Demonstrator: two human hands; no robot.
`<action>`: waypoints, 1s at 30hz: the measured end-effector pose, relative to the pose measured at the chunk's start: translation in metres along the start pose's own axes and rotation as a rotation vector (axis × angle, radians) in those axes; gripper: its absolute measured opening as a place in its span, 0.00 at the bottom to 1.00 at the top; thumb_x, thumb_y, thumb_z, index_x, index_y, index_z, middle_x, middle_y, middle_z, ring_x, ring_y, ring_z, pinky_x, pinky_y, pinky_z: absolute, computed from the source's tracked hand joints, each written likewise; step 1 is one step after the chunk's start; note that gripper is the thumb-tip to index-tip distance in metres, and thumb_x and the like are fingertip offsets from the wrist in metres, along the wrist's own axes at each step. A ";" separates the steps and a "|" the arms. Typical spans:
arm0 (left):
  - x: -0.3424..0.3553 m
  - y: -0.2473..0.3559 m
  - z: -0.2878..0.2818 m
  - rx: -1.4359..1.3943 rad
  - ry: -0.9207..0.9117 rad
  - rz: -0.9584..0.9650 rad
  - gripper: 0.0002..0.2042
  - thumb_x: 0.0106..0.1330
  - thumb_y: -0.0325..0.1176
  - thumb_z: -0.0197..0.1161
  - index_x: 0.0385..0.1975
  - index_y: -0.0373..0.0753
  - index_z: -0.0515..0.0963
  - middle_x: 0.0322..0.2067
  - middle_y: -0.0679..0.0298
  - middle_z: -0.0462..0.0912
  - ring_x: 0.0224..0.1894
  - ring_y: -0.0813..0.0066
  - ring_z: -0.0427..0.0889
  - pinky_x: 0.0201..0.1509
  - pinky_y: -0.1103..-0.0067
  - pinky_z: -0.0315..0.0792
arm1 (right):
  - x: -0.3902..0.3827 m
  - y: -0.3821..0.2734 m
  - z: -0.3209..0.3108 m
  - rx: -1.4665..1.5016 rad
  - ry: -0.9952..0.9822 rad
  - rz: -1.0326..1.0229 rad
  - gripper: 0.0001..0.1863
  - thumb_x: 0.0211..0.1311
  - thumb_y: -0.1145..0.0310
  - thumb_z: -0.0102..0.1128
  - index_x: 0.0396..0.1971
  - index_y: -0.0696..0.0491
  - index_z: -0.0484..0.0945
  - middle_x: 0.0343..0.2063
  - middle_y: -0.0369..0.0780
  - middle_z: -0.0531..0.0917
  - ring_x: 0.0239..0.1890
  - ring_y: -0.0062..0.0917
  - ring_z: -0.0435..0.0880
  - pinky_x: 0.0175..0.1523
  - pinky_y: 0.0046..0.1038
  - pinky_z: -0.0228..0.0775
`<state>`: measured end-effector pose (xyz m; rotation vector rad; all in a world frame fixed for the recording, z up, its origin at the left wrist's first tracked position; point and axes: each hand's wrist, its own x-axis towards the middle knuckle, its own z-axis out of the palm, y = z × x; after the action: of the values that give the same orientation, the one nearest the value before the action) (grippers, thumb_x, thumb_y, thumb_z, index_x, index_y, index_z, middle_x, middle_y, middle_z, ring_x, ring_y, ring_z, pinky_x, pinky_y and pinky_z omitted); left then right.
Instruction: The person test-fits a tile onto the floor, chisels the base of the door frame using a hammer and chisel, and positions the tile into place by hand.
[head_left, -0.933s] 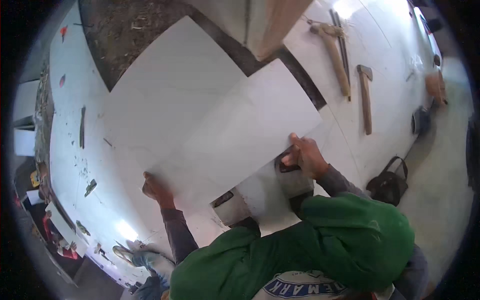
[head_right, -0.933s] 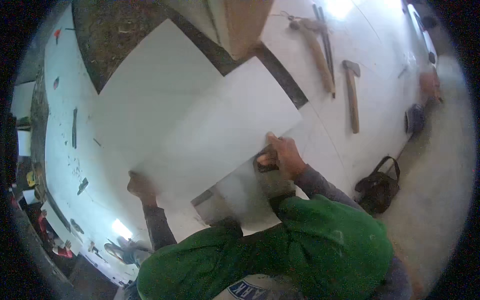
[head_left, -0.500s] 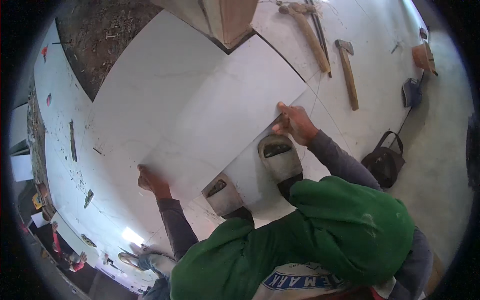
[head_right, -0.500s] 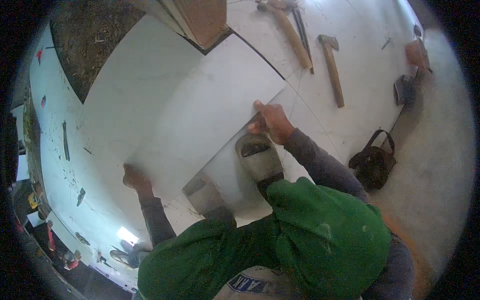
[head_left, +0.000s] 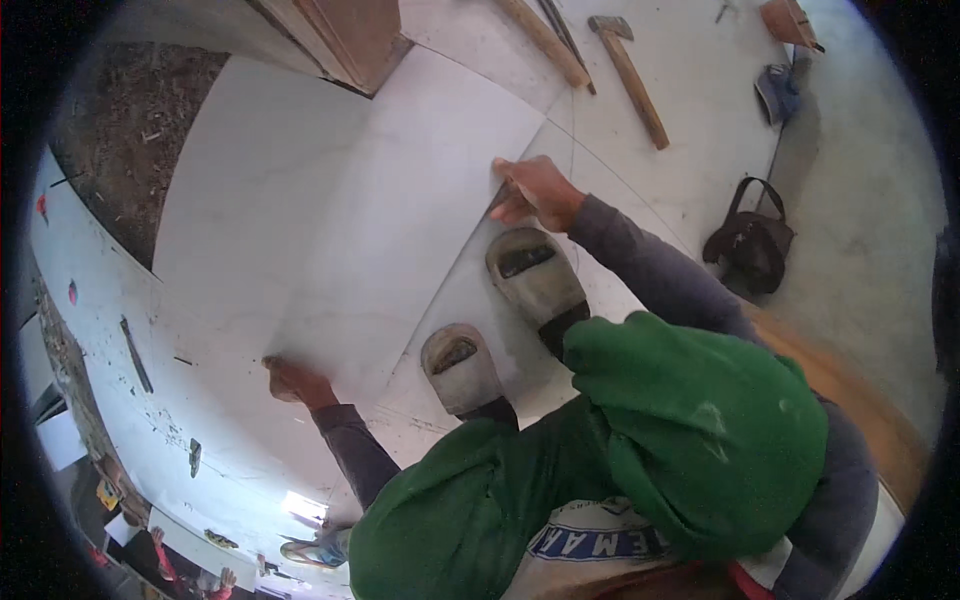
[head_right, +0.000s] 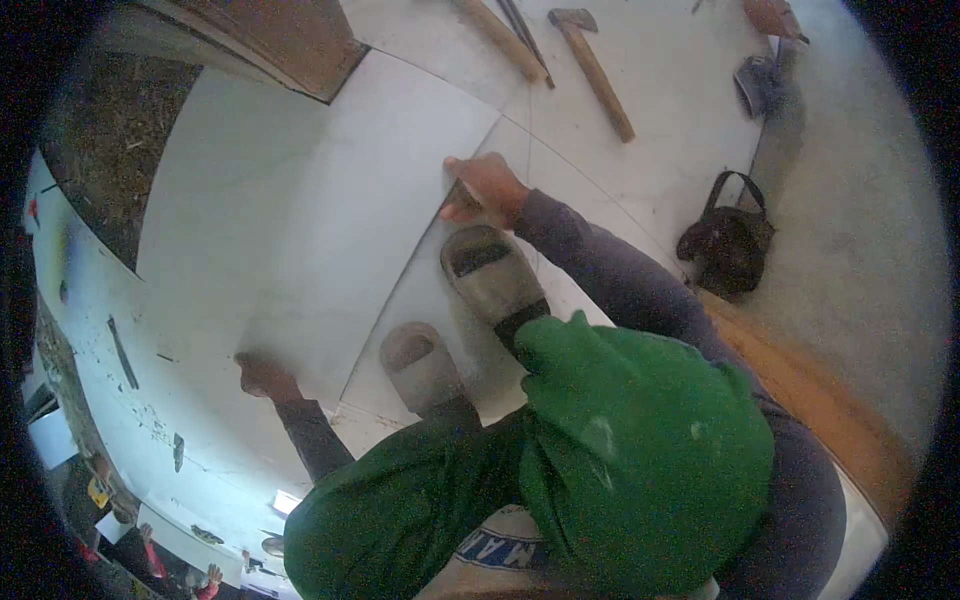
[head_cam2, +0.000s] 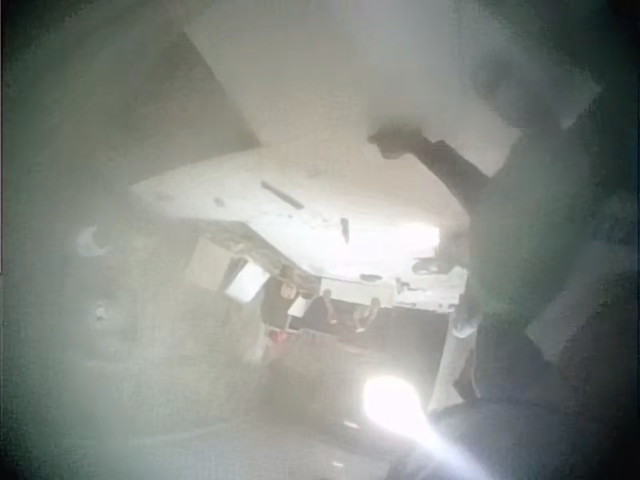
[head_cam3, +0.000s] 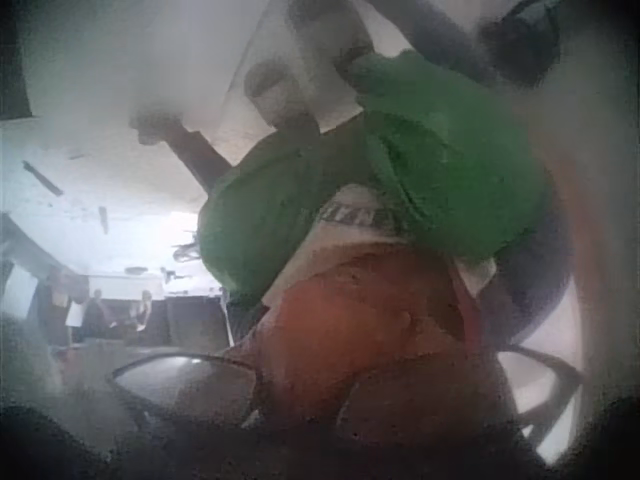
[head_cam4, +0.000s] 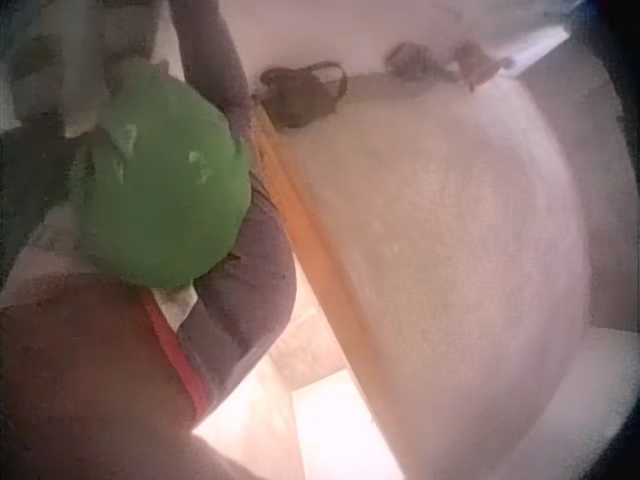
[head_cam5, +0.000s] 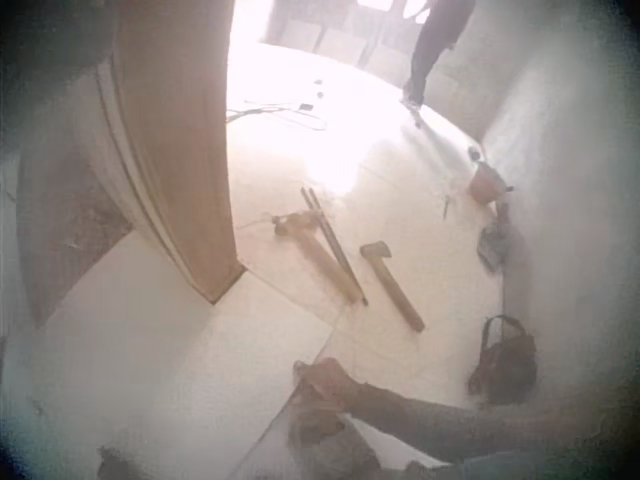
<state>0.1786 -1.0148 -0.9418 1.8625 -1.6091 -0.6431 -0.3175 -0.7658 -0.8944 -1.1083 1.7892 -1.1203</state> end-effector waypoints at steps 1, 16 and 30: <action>0.003 -0.022 -0.011 0.106 0.038 0.090 0.31 0.77 0.56 0.56 0.16 0.38 0.67 0.19 0.66 0.70 0.23 0.70 0.66 0.25 0.66 0.62 | 0.010 -0.020 0.008 0.372 0.060 0.393 0.26 0.76 0.49 0.62 0.41 0.64 0.76 0.34 0.51 0.86 0.29 0.36 0.91 0.34 0.35 0.86; 0.025 -0.008 -0.024 -0.058 -0.256 -0.485 0.24 0.79 0.47 0.56 0.32 0.31 0.86 0.28 0.61 0.84 0.29 0.70 0.79 0.30 0.69 0.74 | 0.010 -0.032 -0.005 0.561 0.126 0.775 0.32 0.73 0.45 0.62 0.36 0.68 0.80 0.30 0.55 0.89 0.20 0.33 0.87 0.27 0.35 0.82; 0.039 0.015 -0.033 -0.005 -0.208 -0.511 0.30 0.68 0.55 0.74 0.33 0.24 0.83 0.28 0.58 0.83 0.25 0.70 0.81 0.24 0.72 0.81 | 0.022 -0.021 -0.007 0.461 0.132 0.790 0.33 0.79 0.49 0.53 0.34 0.73 0.79 0.23 0.55 0.87 0.14 0.33 0.84 0.18 0.32 0.77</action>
<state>0.1969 -1.0511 -0.9074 2.2836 -1.2407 -1.0849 -0.3253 -0.7891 -0.8755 -0.0261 1.6936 -1.0236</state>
